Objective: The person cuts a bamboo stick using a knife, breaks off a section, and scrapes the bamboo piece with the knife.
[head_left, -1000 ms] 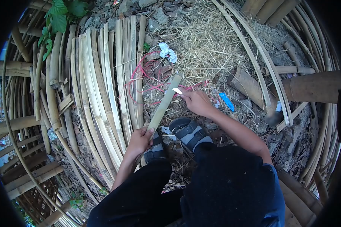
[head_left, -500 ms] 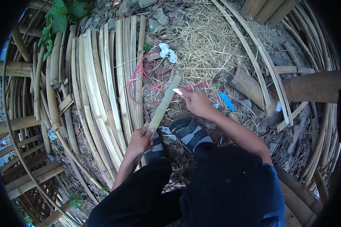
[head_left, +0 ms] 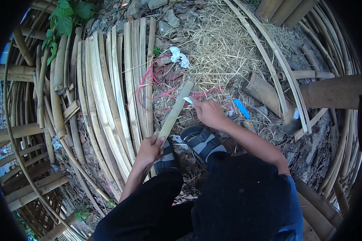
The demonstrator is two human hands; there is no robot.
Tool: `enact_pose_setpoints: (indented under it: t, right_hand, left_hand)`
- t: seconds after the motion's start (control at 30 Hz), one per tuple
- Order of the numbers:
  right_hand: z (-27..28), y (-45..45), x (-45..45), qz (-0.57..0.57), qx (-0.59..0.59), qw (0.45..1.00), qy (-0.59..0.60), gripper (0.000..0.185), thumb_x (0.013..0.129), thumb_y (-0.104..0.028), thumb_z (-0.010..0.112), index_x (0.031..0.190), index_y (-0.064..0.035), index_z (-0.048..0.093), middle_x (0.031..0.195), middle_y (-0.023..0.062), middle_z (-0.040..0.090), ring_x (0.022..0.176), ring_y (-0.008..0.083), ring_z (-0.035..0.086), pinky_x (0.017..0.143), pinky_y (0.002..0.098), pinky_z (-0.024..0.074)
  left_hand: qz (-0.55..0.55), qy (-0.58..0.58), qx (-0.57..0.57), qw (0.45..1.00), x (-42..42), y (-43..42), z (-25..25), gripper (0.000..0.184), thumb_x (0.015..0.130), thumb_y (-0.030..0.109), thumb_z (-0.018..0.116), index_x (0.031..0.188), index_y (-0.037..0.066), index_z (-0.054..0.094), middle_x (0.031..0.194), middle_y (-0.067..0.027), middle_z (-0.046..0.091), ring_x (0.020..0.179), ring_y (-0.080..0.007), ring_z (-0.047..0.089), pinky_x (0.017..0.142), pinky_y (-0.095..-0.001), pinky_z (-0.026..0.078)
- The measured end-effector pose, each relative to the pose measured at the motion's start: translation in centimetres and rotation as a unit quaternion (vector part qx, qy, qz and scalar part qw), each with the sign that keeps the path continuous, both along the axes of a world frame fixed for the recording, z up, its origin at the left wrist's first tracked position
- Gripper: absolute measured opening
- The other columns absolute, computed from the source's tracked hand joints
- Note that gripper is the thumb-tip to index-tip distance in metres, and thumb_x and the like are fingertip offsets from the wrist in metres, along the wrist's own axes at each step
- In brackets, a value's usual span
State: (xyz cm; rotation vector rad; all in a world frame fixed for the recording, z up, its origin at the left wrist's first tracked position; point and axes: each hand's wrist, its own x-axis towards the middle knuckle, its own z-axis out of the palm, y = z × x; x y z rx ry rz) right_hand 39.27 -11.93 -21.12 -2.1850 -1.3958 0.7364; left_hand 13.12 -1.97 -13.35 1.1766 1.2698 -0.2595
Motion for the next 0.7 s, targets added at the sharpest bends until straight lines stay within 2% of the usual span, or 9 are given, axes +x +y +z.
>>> enact_pose_setpoints:
  t: [0.27, 0.7]
  right_hand:
    - [-0.5, -0.17, -0.07, 0.029, 0.014, 0.999, -0.032, 0.04, 0.101, -0.018, 0.049, 0.139, -0.0167, 0.062, 0.073, 0.0197, 0.068, 0.065, 0.0396, 0.068, 0.062, 0.0542, 0.0538]
    - [-0.97, -0.05, 0.06, 0.036, 0.023, 0.998, -0.043, 0.045, 0.098, -0.016, 0.05, 0.142, -0.015, 0.06, 0.071, 0.0203, 0.067, 0.063, 0.0386, 0.068, 0.06, 0.0534, 0.0538]
  left_hand:
    - [-0.007, -0.001, 0.006, 1.0, 0.18, -0.01, 0.05, 0.027, 0.107, 0.022, 0.056, 0.113, -0.002, 0.066, 0.062, -0.0004, 0.052, 0.045, -0.0073, 0.044, 0.042, -0.0247, 0.033]
    - [-0.013, 0.01, 0.025, 1.0, 0.41, -0.1, 0.47, 0.026, 0.107, 0.023, 0.057, 0.101, -0.002, 0.066, 0.06, -0.0005, 0.052, 0.045, -0.0075, 0.044, 0.042, -0.0255, 0.032]
